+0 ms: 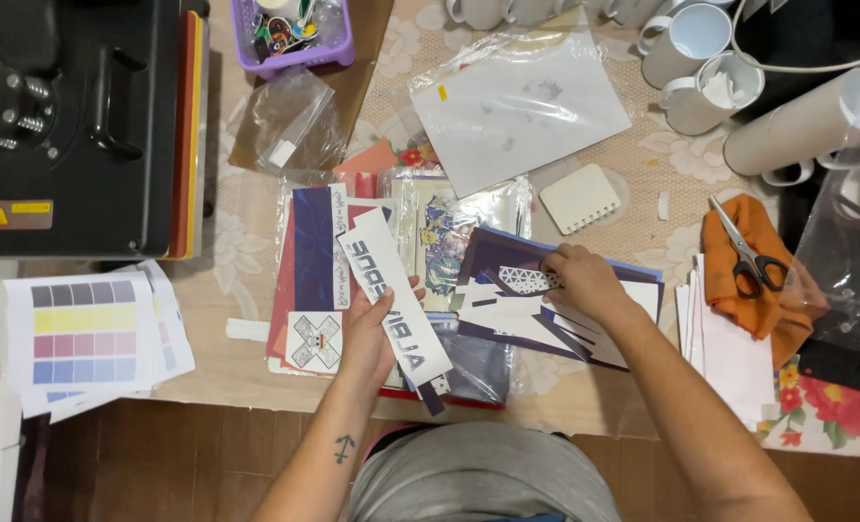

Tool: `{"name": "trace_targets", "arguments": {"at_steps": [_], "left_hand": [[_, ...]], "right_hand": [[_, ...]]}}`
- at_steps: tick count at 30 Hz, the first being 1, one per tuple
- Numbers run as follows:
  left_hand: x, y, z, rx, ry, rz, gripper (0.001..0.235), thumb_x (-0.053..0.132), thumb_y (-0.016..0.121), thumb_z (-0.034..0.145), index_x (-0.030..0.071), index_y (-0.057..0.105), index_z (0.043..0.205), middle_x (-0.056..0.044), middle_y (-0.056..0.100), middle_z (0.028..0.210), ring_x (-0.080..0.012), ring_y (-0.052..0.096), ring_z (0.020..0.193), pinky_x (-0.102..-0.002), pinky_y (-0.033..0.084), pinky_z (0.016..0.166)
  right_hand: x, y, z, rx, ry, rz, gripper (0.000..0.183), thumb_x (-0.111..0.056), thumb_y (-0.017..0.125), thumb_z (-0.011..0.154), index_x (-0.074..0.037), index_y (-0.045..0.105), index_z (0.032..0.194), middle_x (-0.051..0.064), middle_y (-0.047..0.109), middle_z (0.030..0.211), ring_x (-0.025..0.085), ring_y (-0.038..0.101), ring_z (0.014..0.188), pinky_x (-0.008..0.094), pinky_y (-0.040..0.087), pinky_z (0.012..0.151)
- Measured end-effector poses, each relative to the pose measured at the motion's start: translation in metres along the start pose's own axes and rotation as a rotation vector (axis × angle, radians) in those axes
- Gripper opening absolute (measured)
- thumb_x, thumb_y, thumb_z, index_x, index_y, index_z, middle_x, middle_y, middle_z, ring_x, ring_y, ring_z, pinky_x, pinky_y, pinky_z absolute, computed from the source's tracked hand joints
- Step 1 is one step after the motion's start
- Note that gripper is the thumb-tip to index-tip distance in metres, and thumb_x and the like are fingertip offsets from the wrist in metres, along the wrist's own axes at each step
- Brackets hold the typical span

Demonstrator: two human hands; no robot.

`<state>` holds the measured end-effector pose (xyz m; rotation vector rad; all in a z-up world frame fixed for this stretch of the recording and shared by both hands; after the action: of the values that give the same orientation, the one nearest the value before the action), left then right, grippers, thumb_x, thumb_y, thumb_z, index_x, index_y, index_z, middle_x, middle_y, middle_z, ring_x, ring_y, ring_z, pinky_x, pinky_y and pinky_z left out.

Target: Sorting and organizing various printed designs, stickers, and paper materials on a workspace.

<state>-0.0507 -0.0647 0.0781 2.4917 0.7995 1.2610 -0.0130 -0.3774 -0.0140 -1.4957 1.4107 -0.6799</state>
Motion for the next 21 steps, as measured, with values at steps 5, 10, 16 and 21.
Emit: {"name": "trace_targets", "arguments": {"at_steps": [5,10,16,21], "left_hand": [[-0.014,0.008,-0.008,0.02,0.038,-0.03,0.032,0.004,0.049,0.1,-0.002,0.045,0.131,-0.03,0.065,0.126,-0.0393,0.068,0.109,-0.051,0.057,0.093],[-0.022,0.017,-0.009,0.027,0.072,-0.042,0.031,0.003,0.049,0.101,-0.003,0.045,0.13,-0.031,0.065,0.125,-0.0409,0.068,0.109,-0.052,0.057,0.092],[-0.026,0.024,-0.01,0.036,0.084,-0.065,0.029,0.003,0.049,0.101,-0.003,0.044,0.129,-0.031,0.065,0.125,-0.0404,0.069,0.108,-0.052,0.058,0.091],[-0.019,0.02,-0.017,0.07,0.098,-0.078,0.03,0.002,0.05,0.1,-0.002,0.045,0.129,-0.032,0.064,0.126,-0.0424,0.069,0.106,-0.055,0.058,0.09]], "right_hand": [[0.01,0.033,0.013,0.094,-0.013,0.001,0.023,-0.03,0.086,0.07,-0.02,0.073,0.086,0.002,0.066,0.095,0.026,0.067,0.095,0.038,0.055,0.078],[-0.005,0.012,-0.004,0.2,0.015,0.089,0.02,-0.024,0.08,0.075,-0.018,0.07,0.092,0.003,0.066,0.087,0.026,0.068,0.091,0.036,0.055,0.075],[-0.077,0.023,-0.017,0.207,-0.211,0.287,0.044,-0.026,0.086,0.072,-0.015,0.067,0.109,0.006,0.062,0.108,0.03,0.06,0.106,0.04,0.051,0.087],[-0.079,0.039,-0.002,0.224,-0.089,0.262,0.026,-0.024,0.084,0.075,-0.018,0.07,0.096,0.002,0.062,0.101,0.026,0.061,0.103,0.038,0.051,0.085]]}}
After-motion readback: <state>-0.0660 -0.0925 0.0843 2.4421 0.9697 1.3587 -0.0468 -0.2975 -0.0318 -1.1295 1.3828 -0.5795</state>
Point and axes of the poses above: each hand's wrist, its own z-axis towards the middle knuckle, its own y-axis out of the palm, x = y × z, the point moved 7 cm from there along z, towards the middle knuckle
